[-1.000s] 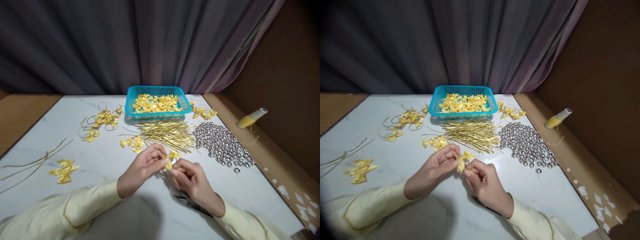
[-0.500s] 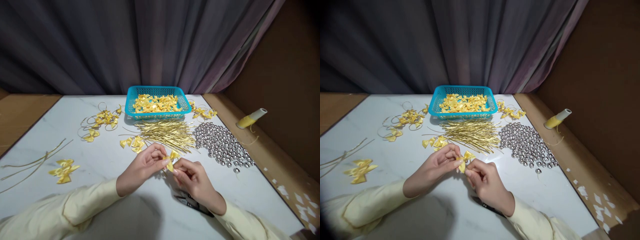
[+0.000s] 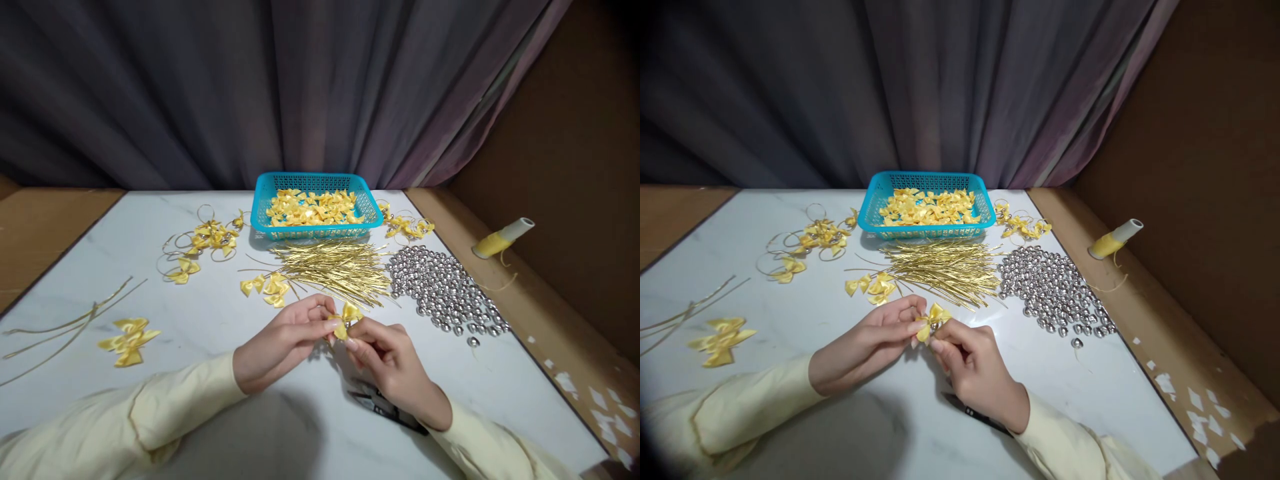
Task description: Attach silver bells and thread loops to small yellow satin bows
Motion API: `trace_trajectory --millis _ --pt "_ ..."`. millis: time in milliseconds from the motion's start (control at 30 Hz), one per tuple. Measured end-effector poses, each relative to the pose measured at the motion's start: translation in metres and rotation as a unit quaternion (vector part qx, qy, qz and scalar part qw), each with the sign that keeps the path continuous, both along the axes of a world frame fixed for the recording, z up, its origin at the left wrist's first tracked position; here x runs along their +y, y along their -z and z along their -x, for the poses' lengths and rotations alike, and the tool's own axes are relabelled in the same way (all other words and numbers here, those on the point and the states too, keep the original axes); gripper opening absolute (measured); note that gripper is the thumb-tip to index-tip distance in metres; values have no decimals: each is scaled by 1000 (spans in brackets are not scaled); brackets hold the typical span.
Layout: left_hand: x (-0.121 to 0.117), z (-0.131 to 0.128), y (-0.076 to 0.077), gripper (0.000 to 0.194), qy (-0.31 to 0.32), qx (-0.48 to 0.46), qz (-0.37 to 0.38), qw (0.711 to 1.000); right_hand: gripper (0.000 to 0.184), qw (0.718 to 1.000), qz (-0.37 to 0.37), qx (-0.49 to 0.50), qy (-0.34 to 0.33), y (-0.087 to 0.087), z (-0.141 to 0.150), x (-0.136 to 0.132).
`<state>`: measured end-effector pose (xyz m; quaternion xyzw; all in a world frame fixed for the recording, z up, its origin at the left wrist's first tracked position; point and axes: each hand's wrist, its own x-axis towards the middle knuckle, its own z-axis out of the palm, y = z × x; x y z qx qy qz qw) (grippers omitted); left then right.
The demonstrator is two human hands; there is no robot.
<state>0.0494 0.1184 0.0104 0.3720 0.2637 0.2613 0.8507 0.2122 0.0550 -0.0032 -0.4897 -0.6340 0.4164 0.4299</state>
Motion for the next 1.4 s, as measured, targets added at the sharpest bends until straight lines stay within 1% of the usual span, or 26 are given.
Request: trace_trajectory --millis 133,333,533,833,967,1267,1400 --pt "0 1 -2 7 5 0 13 1000 20 1000 -18 -12 1 -1 0 1" --pt "-1 1 -3 8 3 -2 7 1000 20 999 -35 -21 4 1 0 1" --pt "-2 0 0 8 4 -10 7 1000 18 999 -38 -35 4 1 -1 0" --pt "0 0 0 9 3 -11 7 1000 20 999 -40 -36 2 1 -1 1" --pt "0 0 1 9 6 -10 -4 1000 20 1000 -24 -19 3 1 -1 0" --pt "1 -1 -2 8 -8 3 -47 999 20 997 49 61 -5 1 2 0" --pt "1 -1 0 8 -14 6 -67 998 20 995 60 80 -11 1 2 0"
